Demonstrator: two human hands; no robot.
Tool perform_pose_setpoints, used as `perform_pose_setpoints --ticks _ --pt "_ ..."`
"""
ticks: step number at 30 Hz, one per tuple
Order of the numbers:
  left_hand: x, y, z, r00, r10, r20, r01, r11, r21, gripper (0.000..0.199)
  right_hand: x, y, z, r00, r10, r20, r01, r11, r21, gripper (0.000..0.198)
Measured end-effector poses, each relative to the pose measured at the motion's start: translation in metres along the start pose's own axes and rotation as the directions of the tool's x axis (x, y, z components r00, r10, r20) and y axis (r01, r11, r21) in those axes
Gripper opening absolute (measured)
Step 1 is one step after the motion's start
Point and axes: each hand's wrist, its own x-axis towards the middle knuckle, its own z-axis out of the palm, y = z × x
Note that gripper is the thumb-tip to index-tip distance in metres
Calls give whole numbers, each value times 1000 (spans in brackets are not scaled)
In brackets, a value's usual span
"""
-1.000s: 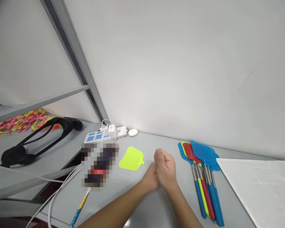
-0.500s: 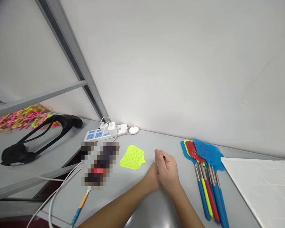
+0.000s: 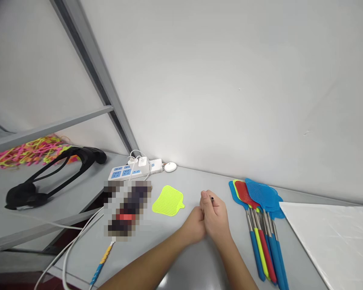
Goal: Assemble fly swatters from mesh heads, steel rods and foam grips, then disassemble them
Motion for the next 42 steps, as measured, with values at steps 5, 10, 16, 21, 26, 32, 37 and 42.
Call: perform_pose_setpoints --ticks 5,10,16,21,26,32,37,42 --pt "0 3 -1 1000 13 11 -14 998 68 23 -6 6 -1 997 -40 -61 39 999 -15 40" --pt "-1 1 -1 999 44 7 -45 989 141 18 -10 14 2 990 -94 -108 91 995 -36 32" --pt "-7 12 -6 995 93 37 -100 952 289 16 -18 9 7 974 -166 -153 163 986 -34 31" --pt "-19 49 -36 977 203 64 -210 866 454 34 -26 -7 0 926 -253 -282 269 963 21 41" --pt "-26 59 -83 983 179 -50 -104 752 651 52 -22 -16 -13 904 -270 -330 282 959 -12 49" --pt "-24 31 -110 966 21 -257 197 584 787 50 -20 -12 -21 929 -266 -259 214 953 -213 44" --pt "-21 22 -108 941 -33 -336 310 483 819 70 -18 -10 -19 965 -227 -127 151 886 -438 41" --pt "-16 18 -102 933 -63 -356 345 444 827 70 -10 -8 -12 997 -48 63 78 753 -653 40"
